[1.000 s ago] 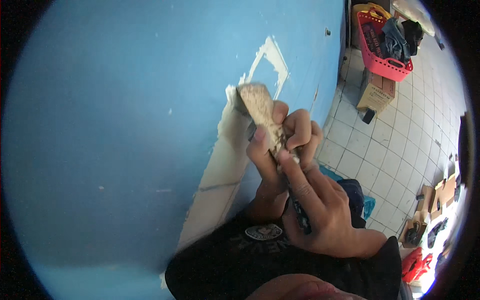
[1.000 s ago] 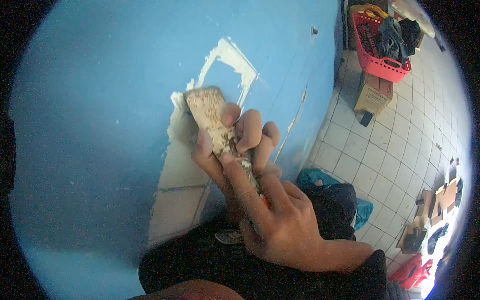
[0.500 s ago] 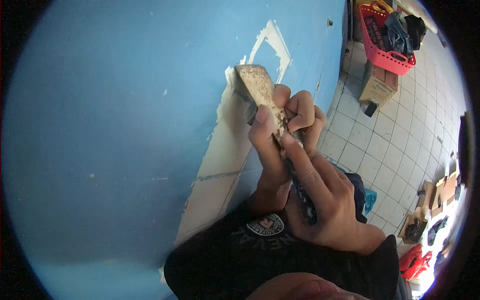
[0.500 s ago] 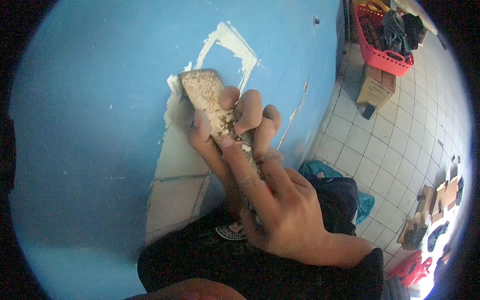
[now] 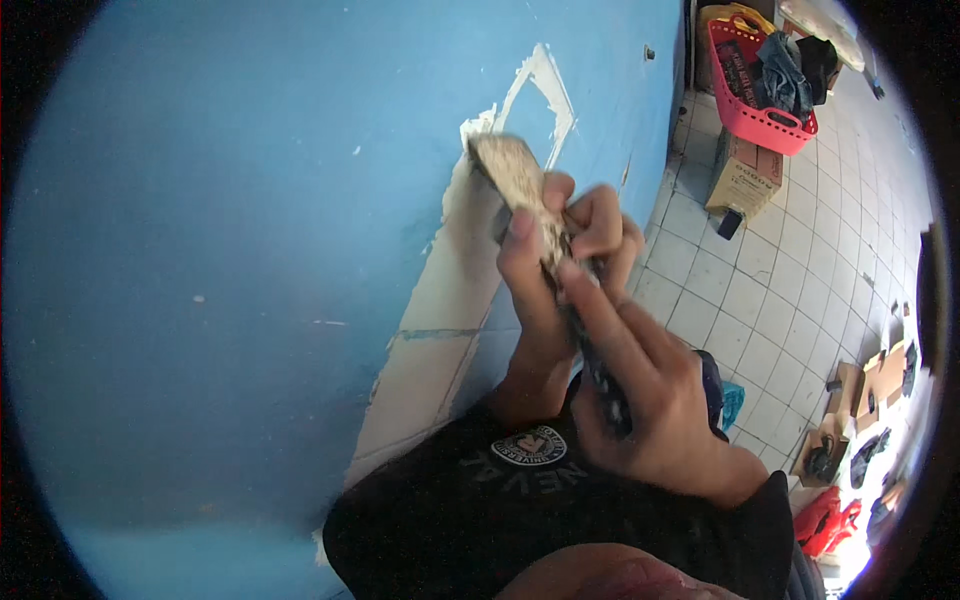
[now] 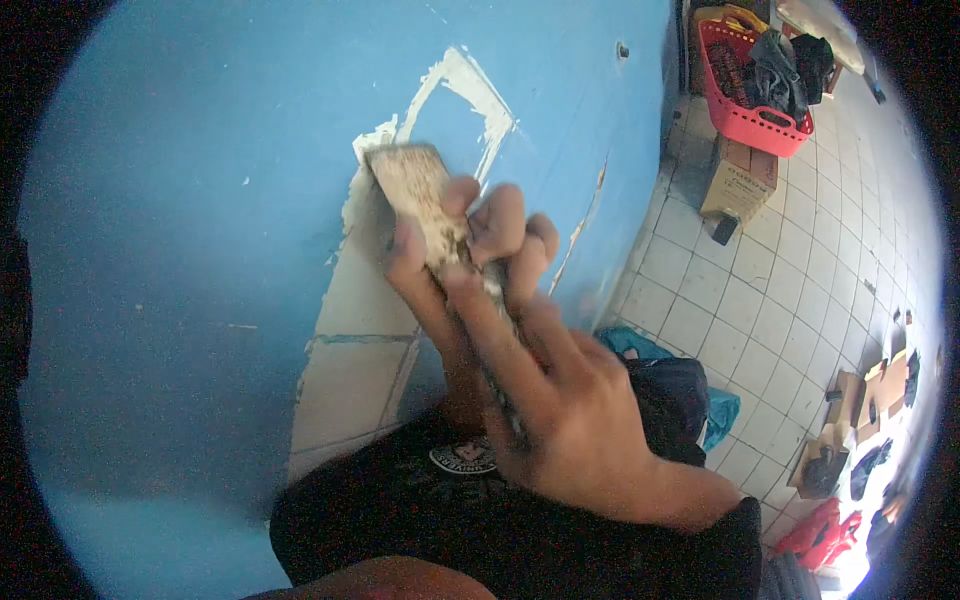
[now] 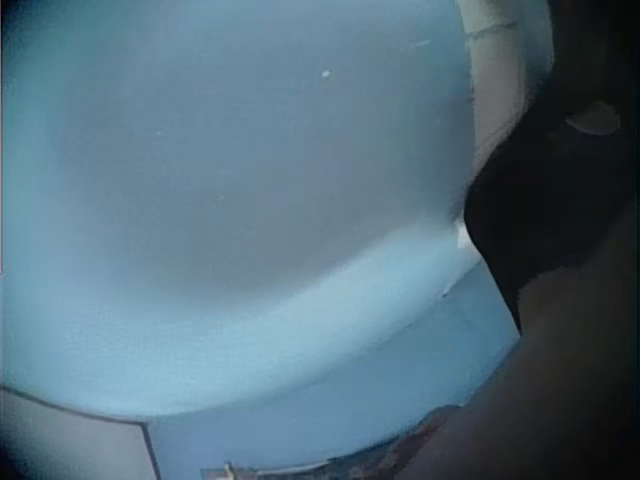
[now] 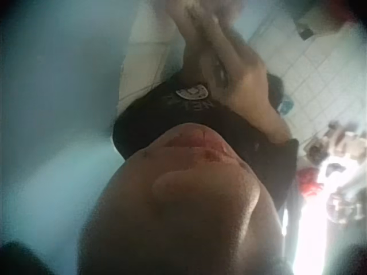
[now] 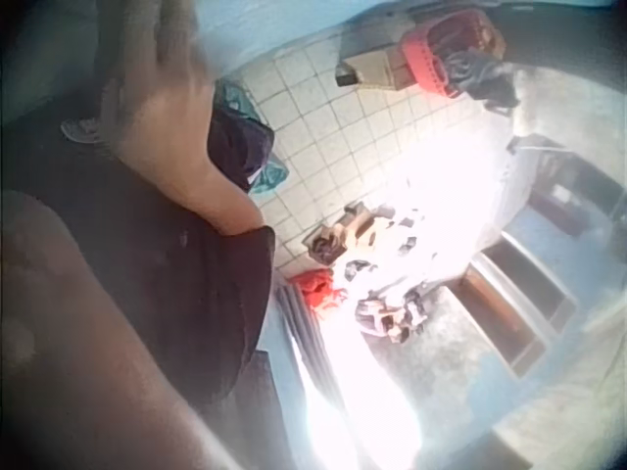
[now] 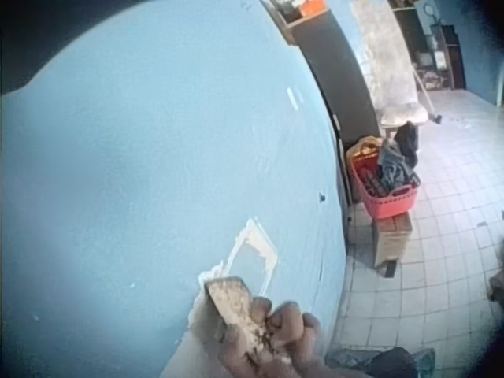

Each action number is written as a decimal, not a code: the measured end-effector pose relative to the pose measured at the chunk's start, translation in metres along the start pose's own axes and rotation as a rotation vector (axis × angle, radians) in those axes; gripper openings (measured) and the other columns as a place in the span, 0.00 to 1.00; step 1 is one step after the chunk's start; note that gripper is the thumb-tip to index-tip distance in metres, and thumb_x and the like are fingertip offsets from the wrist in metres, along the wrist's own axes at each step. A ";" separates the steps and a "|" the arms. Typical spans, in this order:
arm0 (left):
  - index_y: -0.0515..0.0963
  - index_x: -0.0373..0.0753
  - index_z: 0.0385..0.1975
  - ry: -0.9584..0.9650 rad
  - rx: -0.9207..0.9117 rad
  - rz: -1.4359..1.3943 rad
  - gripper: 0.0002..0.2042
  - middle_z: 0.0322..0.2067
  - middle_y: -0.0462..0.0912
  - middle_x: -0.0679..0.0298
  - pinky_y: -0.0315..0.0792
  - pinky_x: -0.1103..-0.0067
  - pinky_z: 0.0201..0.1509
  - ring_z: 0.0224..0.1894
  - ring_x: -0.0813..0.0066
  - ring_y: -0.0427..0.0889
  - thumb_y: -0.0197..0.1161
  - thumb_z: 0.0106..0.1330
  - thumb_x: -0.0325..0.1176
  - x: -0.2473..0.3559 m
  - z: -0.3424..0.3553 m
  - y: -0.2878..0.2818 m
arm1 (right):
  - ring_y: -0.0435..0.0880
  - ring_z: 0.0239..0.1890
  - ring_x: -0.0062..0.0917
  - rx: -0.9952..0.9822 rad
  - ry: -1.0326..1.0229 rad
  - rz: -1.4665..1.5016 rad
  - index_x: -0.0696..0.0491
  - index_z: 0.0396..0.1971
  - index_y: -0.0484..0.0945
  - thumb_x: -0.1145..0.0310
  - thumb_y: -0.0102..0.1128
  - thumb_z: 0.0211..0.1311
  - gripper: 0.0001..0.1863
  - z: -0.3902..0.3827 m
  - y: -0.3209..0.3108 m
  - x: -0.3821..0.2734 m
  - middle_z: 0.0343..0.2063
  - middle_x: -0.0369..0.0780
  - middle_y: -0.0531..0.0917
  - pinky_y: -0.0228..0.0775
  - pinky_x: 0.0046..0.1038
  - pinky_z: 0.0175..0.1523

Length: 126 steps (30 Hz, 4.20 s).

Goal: The person removes a sign from the wall and places it into a basket, then scrapes the wall using a putty knife.

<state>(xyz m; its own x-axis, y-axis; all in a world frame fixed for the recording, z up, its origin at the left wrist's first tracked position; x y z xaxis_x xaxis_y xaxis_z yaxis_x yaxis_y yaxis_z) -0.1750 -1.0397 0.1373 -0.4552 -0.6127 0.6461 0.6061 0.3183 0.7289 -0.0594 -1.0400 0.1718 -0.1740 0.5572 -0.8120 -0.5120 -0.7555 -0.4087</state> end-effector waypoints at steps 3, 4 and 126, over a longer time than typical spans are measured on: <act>0.63 0.46 0.37 -0.076 0.005 -0.082 0.17 0.19 0.59 0.72 0.53 0.86 0.17 0.10 0.85 0.53 0.49 0.70 0.54 -0.006 0.009 -0.005 | 0.84 0.36 0.45 0.009 -0.003 0.035 0.60 0.66 0.64 0.85 0.58 0.38 0.45 0.011 -0.001 0.007 0.39 0.53 0.80 0.77 0.34 0.41; 0.63 0.46 0.37 -0.031 0.005 -0.012 0.16 0.19 0.59 0.72 0.52 0.86 0.16 0.10 0.85 0.53 0.49 0.70 0.54 -0.003 0.020 -0.001 | 0.84 0.35 0.45 0.052 -0.013 -0.011 0.60 0.66 0.64 0.85 0.58 0.38 0.45 0.015 -0.003 0.010 0.38 0.53 0.80 0.77 0.34 0.40; 0.74 0.34 0.50 0.416 0.629 0.436 0.18 0.38 0.86 0.57 0.59 0.91 0.15 0.12 0.93 0.65 0.54 0.73 0.43 -0.023 -0.006 -0.001 | 0.82 0.37 0.33 -0.502 -0.185 0.363 0.57 0.64 0.68 0.75 0.63 0.59 0.31 0.065 -0.098 0.117 0.38 0.46 0.80 0.73 0.31 0.45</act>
<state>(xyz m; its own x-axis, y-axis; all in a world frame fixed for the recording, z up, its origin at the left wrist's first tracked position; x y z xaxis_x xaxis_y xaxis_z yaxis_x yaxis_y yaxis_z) -0.1610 -1.0304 0.1209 0.0836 -0.5182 0.8512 0.1419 0.8516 0.5046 -0.0840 -0.8787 0.1443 -0.4272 0.2525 -0.8682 0.0543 -0.9513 -0.3035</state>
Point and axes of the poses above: each hand's wrist, its own z-axis towards the middle knuckle, its own y-axis out of the palm, x = y × z, the point moved 8 cm from there along z, towards the middle knuckle
